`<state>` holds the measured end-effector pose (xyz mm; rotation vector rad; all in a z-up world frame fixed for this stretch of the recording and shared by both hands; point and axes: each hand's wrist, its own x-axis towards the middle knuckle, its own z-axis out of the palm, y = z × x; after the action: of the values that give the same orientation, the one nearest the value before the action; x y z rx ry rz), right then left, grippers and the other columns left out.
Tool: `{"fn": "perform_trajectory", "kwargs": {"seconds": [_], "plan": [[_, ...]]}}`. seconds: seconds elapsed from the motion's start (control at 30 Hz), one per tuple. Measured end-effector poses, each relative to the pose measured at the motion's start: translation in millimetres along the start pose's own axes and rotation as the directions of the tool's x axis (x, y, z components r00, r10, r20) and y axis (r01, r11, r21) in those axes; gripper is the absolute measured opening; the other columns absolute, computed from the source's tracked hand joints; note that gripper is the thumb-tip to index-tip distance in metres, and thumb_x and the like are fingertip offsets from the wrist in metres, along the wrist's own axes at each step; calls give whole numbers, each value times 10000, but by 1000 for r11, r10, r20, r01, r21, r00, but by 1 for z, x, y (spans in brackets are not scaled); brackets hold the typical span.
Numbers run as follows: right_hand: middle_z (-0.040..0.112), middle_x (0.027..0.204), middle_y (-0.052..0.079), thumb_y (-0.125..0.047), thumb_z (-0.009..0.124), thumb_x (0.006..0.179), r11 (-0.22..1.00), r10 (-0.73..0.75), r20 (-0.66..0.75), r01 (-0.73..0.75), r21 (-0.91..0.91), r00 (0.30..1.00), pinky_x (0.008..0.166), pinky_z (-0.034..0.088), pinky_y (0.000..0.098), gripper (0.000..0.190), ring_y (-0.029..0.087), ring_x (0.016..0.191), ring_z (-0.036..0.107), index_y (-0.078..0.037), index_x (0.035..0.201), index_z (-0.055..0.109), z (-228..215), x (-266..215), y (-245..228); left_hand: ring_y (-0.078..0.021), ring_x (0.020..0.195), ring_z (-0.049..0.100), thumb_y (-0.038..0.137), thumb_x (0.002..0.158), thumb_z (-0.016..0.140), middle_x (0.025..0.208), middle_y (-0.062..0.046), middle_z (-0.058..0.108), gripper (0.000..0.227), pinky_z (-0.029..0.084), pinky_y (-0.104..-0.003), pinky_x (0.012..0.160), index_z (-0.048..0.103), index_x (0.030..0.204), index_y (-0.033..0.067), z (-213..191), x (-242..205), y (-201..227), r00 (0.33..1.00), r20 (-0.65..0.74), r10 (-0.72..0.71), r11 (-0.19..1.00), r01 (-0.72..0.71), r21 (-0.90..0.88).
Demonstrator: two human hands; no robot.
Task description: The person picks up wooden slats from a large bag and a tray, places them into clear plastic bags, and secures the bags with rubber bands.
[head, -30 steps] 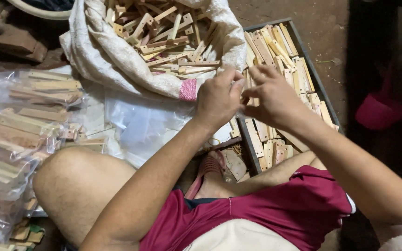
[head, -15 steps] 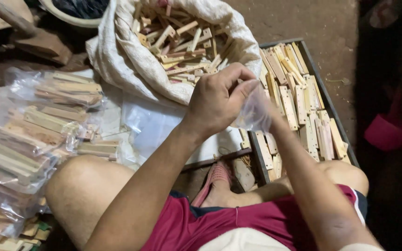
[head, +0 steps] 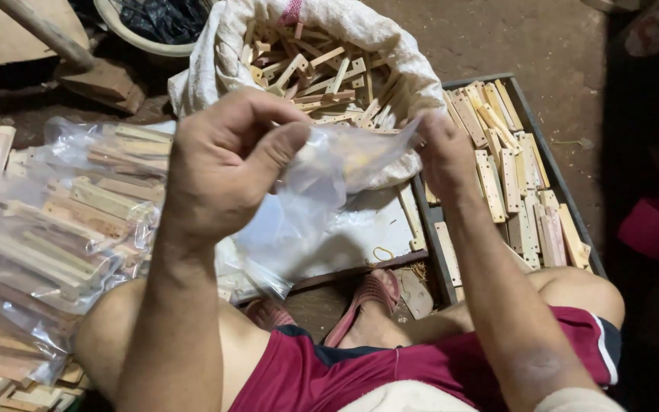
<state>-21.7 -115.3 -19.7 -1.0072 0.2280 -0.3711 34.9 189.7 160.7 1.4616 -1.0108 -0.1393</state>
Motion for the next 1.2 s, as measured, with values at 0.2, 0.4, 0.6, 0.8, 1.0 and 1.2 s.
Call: {"fn": "perform_trajectory", "kwargs": {"seconds": [0.2,0.4,0.6,0.8,1.0,1.2], "plan": [[669,907,22,-317,720,988,945,-120,162,163,-285,980,838,529,232,240,96,846,595,-81,1027,738,-5,27,-13,-74,525,480,125,1040,641,681,3,563,110,385,-202,449,638,1050,16,0,-7,9,992,-123,-14,997,23,74],[706,945,152,-186,675,964,866,300,16,-265,-424,954,924,653,409,229,240,894,707,-24,803,657,7,49,61,-75,452,520,36,1012,635,737,-49,699,46,365,-198,312,675,1001,17,13,-3,-10,981,-185,-64,933,124,337],[716,790,152,-305,766,949,704,153,-245,-280,-653,957,600,645,354,319,208,663,732,-5,1058,769,-5,79,145,-229,388,556,162,923,701,388,-63,533,55,458,-357,468,744,891,146,10,-21,-48,852,-370,-371,783,501,368],[731,865,196,-325,773,912,722,33,-372,-279,-633,928,513,652,312,398,201,630,747,28,1094,746,-6,175,191,-294,422,627,224,903,685,345,-40,525,75,501,-385,494,729,885,165,-7,-32,-70,727,-435,-531,602,685,411],[772,847,143,-507,845,796,491,-100,-476,-373,-787,874,656,605,452,381,342,840,760,-160,954,828,-19,246,248,-310,429,602,213,916,682,392,-87,537,79,482,-383,480,753,919,180,-18,-36,-87,675,-453,-582,573,736,360],[634,768,170,-178,790,781,843,129,-506,-363,-397,853,567,647,465,272,259,625,722,46,918,724,-14,184,211,-213,390,539,170,934,680,378,-50,505,87,447,-307,449,760,948,138,-15,-26,-100,730,-422,-538,649,678,345]]}}
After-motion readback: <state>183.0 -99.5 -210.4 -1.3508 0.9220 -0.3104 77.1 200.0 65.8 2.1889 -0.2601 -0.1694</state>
